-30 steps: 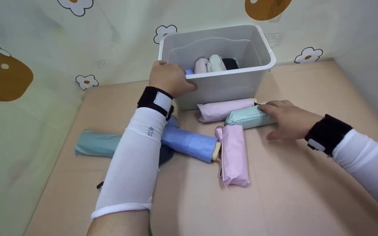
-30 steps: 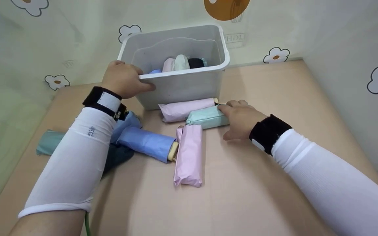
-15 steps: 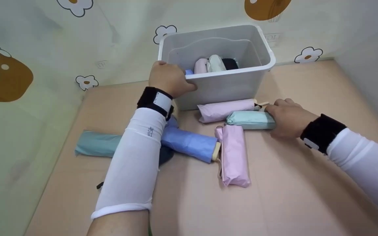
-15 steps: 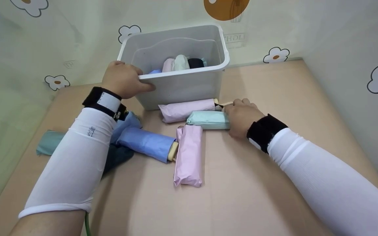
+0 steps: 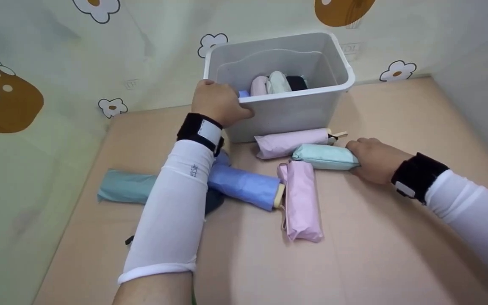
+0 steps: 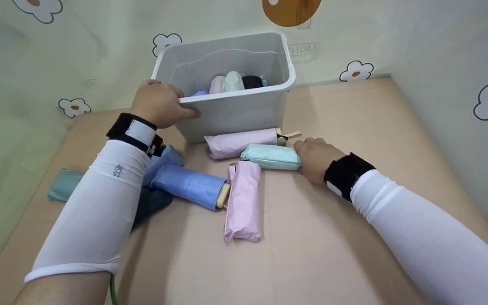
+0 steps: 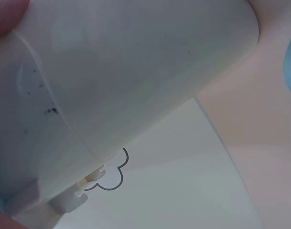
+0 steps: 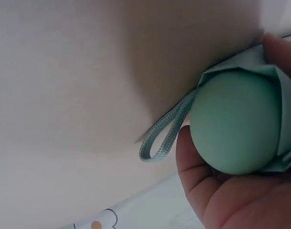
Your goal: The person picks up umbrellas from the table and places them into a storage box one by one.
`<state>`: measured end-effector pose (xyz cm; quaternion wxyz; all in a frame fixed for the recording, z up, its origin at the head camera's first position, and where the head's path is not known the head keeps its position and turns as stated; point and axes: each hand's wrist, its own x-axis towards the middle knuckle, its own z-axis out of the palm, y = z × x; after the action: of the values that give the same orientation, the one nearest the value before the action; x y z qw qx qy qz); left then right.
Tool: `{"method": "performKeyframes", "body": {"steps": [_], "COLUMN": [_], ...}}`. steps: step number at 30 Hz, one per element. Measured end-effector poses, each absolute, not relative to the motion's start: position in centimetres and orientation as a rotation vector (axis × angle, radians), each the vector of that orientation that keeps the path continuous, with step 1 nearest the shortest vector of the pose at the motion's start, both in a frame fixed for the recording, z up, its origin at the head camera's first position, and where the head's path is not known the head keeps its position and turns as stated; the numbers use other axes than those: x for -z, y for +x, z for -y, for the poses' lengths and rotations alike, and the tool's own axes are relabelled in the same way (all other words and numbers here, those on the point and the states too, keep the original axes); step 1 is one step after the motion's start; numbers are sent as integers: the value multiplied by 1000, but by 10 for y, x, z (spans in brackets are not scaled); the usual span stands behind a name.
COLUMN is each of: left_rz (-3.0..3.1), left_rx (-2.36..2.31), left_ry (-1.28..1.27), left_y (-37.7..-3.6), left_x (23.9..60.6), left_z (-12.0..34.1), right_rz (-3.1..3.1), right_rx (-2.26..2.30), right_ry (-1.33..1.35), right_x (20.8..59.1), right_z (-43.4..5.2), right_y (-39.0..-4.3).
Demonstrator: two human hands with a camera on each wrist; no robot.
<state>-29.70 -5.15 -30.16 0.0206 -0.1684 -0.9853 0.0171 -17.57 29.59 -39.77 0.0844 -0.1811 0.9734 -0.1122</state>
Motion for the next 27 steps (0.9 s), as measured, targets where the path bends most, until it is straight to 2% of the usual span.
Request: {"method": "performKeyframes", "body": {"steps": [14, 27], "left_rz": [3058, 3046], "left_rx": [-71, -63], "left_ry": [-539, -540], "left_y": [-298, -297], "left_x": [302, 301], "left_z": [52, 51], "right_rz": [-2935, -3018], "right_rx": [580, 935], "right_ry": [-575, -575], "right_x": [367, 337], "right_z": [-300, -276], "right_y": [-170, -172]}}
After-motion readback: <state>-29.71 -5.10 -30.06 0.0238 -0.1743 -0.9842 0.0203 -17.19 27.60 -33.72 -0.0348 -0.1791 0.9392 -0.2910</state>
